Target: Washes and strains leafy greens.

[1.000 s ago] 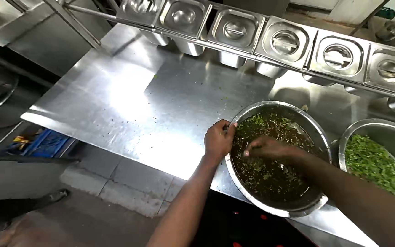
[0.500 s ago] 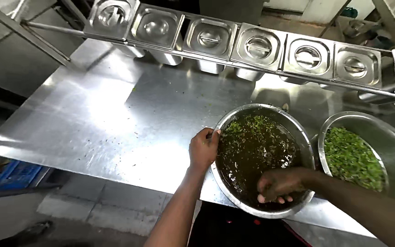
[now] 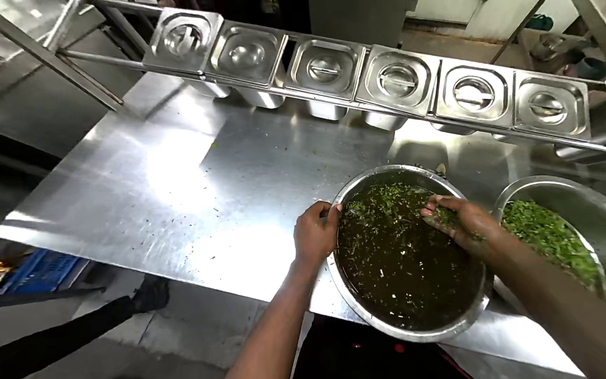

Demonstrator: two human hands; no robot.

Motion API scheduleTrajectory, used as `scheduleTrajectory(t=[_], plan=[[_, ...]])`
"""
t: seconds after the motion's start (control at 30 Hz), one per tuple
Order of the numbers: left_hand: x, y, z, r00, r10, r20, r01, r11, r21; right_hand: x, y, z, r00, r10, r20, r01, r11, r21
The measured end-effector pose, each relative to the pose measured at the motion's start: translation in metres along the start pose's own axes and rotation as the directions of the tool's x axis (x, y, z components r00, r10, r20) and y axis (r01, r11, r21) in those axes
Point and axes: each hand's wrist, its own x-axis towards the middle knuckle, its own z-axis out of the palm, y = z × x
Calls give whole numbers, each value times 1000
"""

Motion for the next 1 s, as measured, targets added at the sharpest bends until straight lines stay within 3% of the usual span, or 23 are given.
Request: scheduleTrajectory(t=[0.17,0.33,0.57,0.73,0.83,1.0], plan=[[0,-1,-1,1000,-8,10,8,1000,-7,28,-2,51,999,-6,54,-4,983,185],[0,-1,-1,1000,-12,5,12,1000,-14,36,1,100,988,42,148,-68,982,175],[-2,-1,-2,999,-22,26,24,999,-46,11,30,133,941,86,328,-62,995,-83],[2,-3,-1,999,-22,38,24,998,-52,-19,46,135,896,179,406,-21,931,-364],[2,-4,-1,999,-17,37,19,998,-54,-39,57,129,840,256,477,-19,895,-446],[-3,-2,-1,1000,2,21,-1,999,-46,-52,73,106,675,488,553,-86,797,-598]])
